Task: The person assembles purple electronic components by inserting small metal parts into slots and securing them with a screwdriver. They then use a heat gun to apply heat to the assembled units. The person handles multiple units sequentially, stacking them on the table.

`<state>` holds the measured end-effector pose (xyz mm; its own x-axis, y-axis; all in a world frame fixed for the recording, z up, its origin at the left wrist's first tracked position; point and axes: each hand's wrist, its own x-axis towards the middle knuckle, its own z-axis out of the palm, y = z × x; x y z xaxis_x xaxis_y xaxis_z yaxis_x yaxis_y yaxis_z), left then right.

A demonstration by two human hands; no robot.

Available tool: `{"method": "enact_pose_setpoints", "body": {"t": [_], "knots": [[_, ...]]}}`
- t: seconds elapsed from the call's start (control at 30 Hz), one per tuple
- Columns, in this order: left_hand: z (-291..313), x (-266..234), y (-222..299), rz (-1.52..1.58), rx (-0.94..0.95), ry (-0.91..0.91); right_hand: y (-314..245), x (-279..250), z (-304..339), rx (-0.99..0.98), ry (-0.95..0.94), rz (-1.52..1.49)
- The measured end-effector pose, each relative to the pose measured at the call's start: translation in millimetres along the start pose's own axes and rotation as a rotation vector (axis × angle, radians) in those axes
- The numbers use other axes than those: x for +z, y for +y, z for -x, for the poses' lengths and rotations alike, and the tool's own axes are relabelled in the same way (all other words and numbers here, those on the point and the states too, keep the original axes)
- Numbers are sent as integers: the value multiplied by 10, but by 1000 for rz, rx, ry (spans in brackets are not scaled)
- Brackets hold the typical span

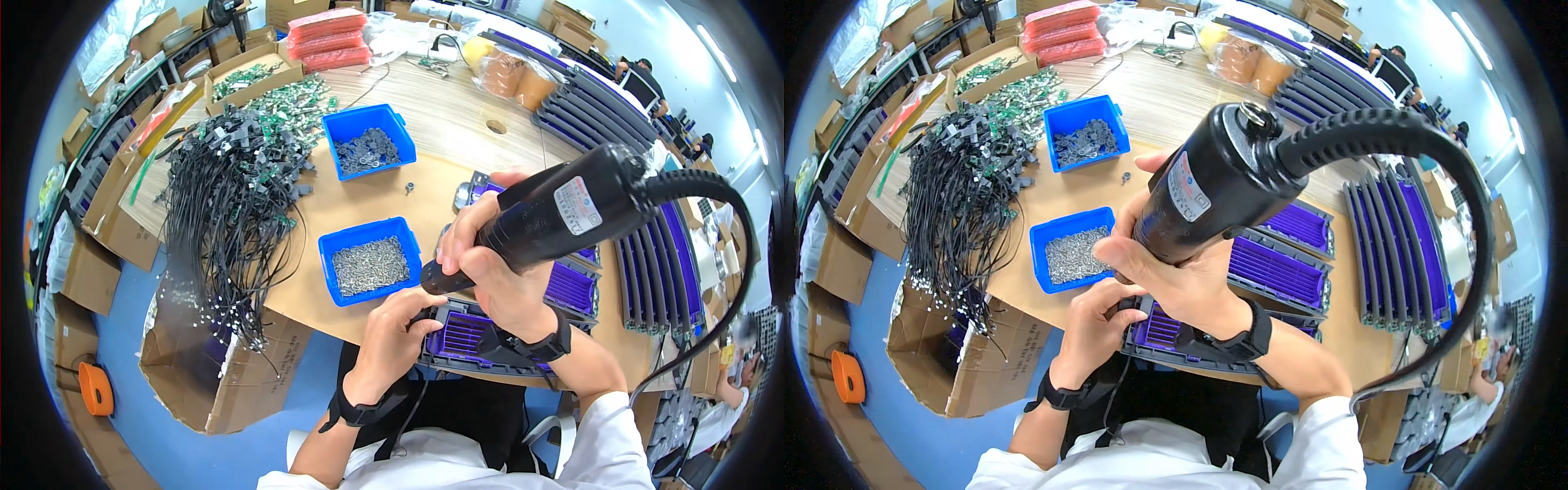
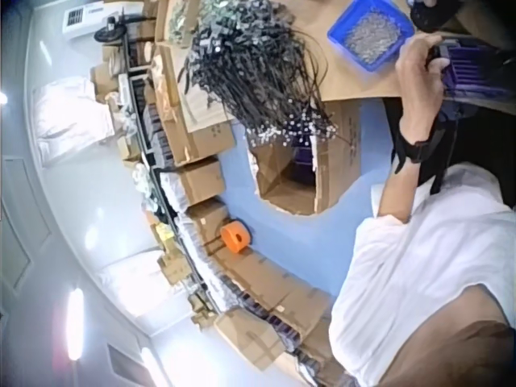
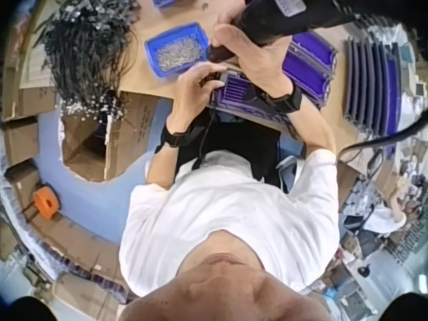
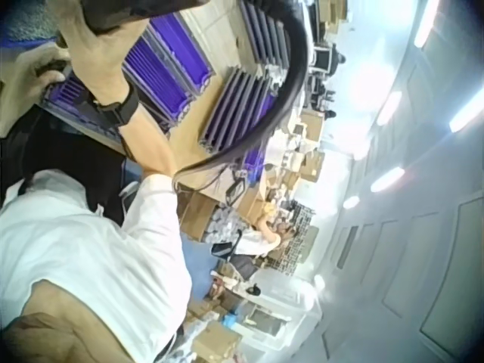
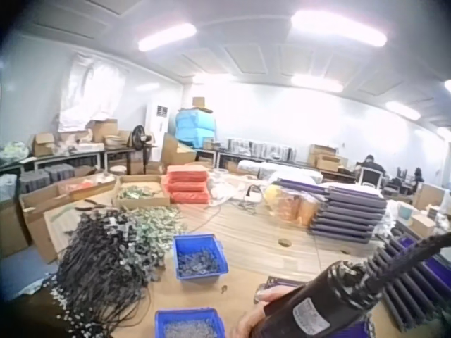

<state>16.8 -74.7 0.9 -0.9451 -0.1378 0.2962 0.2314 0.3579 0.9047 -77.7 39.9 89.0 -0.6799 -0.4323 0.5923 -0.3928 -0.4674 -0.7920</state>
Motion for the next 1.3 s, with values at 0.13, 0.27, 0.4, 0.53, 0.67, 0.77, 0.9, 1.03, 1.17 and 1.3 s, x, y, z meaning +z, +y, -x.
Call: {"method": "enact_pose_setpoints", "body": {"t": [0.13,0.27,0.4,0.53,0.67,0.77,0.9,1.03,1.17,1.3], "knots": [[17,-31,16,79,-99,-45,161,90,-1,-9,83,-127],[18,-7,-54,99,26,-13,208,113,12,-48,103,-136],[18,6,-61,78,56,-4,303,102,1,-76,114,-135],[32,9,-64,48,69,20,281,122,-7,-10,102,1],[31,8,-57,63,32,15,299,89,9,4,102,72],[21,3,-39,81,10,6,320,69,-10,-11,98,105],[1,-7,-31,72,34,11,323,72,-30,-27,89,161],[-8,-17,-7,88,3,5,349,53,-10,3,113,80],[-14,-19,-30,79,12,5,349,88,-43,-25,118,84],[-18,-19,-22,71,11,4,365,95,-37,-1,122,99]]}}
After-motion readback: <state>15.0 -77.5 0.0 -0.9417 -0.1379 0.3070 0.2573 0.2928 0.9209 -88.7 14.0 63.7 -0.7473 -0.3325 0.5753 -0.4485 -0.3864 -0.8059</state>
